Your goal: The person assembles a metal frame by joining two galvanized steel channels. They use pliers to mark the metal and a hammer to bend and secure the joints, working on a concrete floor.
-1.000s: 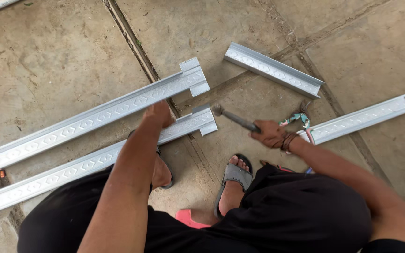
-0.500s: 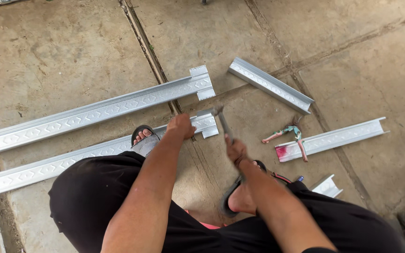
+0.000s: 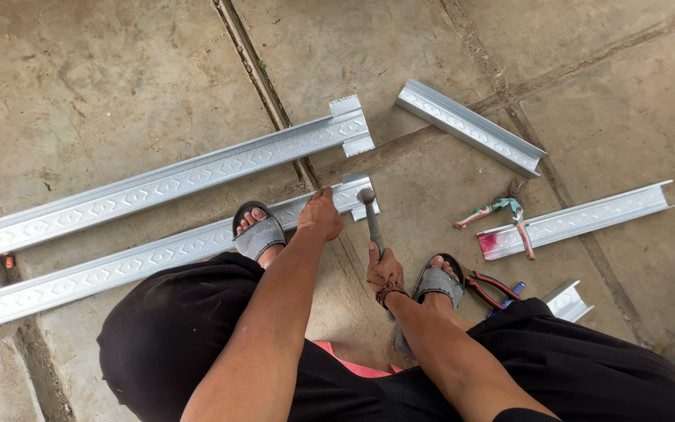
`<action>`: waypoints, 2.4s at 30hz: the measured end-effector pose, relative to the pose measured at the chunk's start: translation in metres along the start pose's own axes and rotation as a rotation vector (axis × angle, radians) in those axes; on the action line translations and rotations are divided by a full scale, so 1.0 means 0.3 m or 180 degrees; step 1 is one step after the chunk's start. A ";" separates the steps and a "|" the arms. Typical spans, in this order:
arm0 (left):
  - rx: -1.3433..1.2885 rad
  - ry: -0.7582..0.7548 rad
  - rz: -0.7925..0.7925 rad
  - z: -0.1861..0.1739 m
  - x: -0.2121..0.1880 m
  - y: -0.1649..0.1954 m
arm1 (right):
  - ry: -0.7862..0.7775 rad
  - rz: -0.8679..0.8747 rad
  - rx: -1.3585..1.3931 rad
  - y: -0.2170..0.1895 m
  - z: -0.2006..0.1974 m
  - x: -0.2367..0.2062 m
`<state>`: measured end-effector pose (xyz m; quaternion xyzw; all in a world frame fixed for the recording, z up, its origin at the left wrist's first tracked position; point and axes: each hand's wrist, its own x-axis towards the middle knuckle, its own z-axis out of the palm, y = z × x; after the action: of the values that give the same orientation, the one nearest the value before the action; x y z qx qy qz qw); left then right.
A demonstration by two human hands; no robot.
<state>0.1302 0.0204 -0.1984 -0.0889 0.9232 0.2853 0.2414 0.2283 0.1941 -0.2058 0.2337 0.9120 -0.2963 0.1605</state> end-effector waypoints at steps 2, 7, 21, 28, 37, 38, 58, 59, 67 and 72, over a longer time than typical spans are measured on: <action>0.0109 -0.0070 -0.0215 -0.014 -0.011 -0.029 | -0.0369 -0.0210 -0.0229 0.031 -0.010 0.024; 0.0266 -0.0086 -0.0210 -0.022 -0.037 -0.022 | -0.0696 0.0125 0.1255 0.072 -0.022 0.075; 0.1592 0.0980 0.0015 0.104 0.150 -0.114 | -0.0565 0.0397 0.0796 0.132 0.021 0.106; 0.1694 0.0425 -0.0041 0.098 0.164 -0.135 | -0.0064 -0.0167 -0.0272 0.163 0.072 0.143; 0.1299 -0.0781 -0.0377 -0.015 0.146 -0.097 | -0.0519 -0.0095 -0.0618 0.213 0.090 0.158; 0.1347 -0.0808 -0.0380 -0.018 0.153 -0.097 | -0.0444 -0.0120 -0.0588 0.207 0.091 0.157; 0.1180 -0.1098 -0.0476 -0.023 0.157 -0.095 | -0.0224 0.0423 0.0449 0.205 0.064 0.196; 0.1157 -0.1091 -0.0476 -0.023 0.158 -0.092 | -0.0624 0.0728 0.1118 0.208 0.056 0.209; 0.1256 -0.1179 -0.0471 -0.021 0.165 -0.099 | 0.0012 0.0093 0.0182 0.231 0.092 0.190; 0.1165 -0.1089 -0.0477 -0.016 0.163 -0.099 | -0.0527 0.0312 0.0997 0.252 0.102 0.170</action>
<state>0.0949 -0.0080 -0.2335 -0.0624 0.8961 0.1057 0.4266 0.2297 0.2462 -0.2867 0.2748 0.8259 -0.4448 0.2108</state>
